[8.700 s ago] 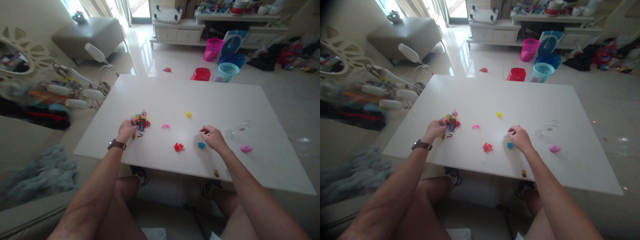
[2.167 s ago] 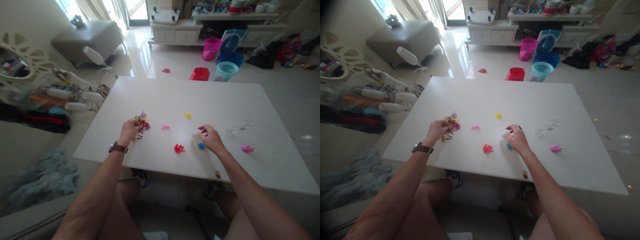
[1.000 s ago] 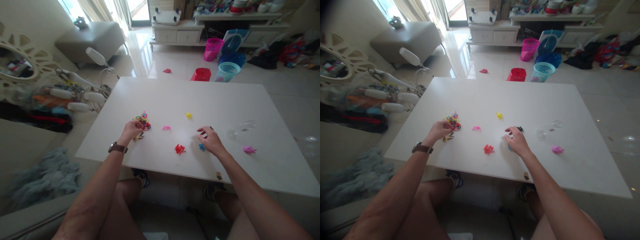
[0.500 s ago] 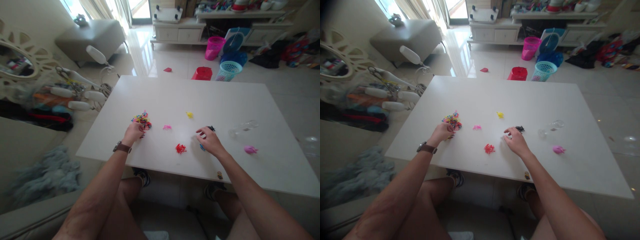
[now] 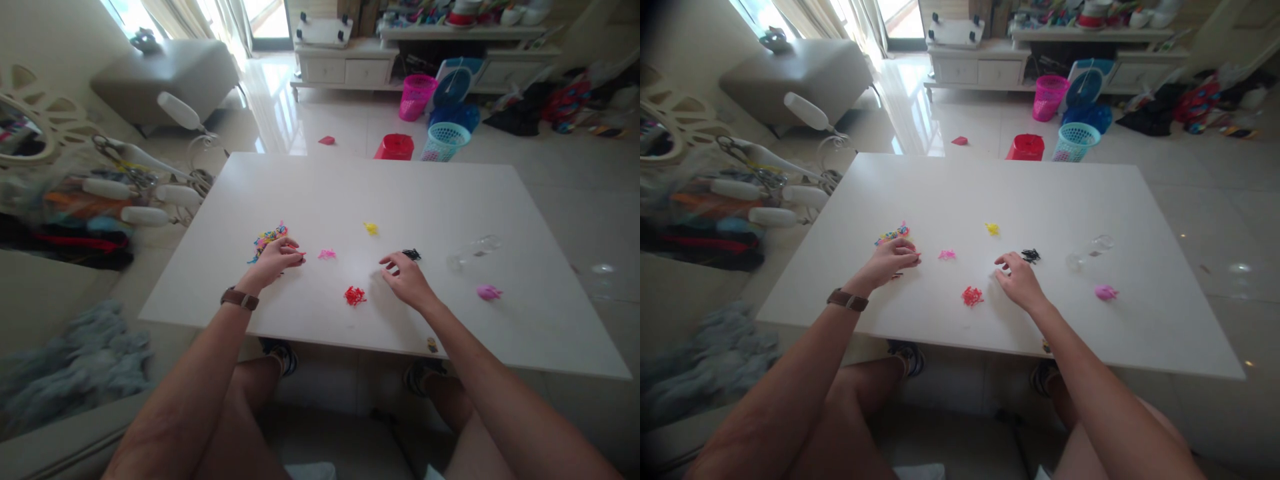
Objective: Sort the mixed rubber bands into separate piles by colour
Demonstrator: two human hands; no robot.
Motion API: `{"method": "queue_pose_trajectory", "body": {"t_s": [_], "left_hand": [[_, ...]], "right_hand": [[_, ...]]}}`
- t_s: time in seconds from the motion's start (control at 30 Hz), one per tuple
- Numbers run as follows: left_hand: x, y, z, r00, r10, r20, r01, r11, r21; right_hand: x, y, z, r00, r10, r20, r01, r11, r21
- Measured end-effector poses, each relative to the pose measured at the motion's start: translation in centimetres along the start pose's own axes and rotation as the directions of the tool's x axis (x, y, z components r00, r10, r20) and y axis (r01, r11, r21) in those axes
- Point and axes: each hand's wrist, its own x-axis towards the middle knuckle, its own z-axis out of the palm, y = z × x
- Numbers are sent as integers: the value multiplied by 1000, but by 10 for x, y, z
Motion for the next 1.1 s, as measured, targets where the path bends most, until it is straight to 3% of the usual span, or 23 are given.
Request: {"method": "queue_pose_trajectory", "body": {"t_s": [0.1, 0.2, 0.37, 0.53, 0.7, 0.77, 0.87, 0.97, 1.1], "left_hand": [[-3, 0, 23, 988, -38, 148, 74, 966, -248], [-6, -3, 49, 959, -55, 279, 153, 927, -343], [-15, -4, 81, 892, -31, 451, 206, 915, -346], [-19, 0, 94, 886, 2, 465, 168, 932, -323], [-15, -4, 97, 931, -13, 365, 154, 919, -362], [-13, -7, 96, 954, -18, 301, 134, 919, -370], [-11, -9, 92, 964, -36, 262, 137, 917, -376], [-11, -9, 86, 958, -65, 279, 164, 924, -346], [-12, -9, 80, 952, -67, 299, 161, 939, -303]], "right_hand": [[-3, -17, 9, 1000, -6, 27, 3, 994, 106], [-6, -34, 18, 996, -5, 88, -15, 973, 229], [-7, -46, 30, 984, 84, 159, -153, 857, 492], [-5, -44, 36, 962, 171, 211, -269, 702, 659], [6, -26, 24, 960, 263, 92, -263, 750, 607], [14, -9, 8, 948, 314, -57, -241, 821, 517], [22, 22, -20, 881, 368, -298, -300, 920, 251], [22, 48, -40, 854, 396, -337, -365, 918, 154], [16, 66, -47, 833, 431, -347, -403, 902, 153]]}}
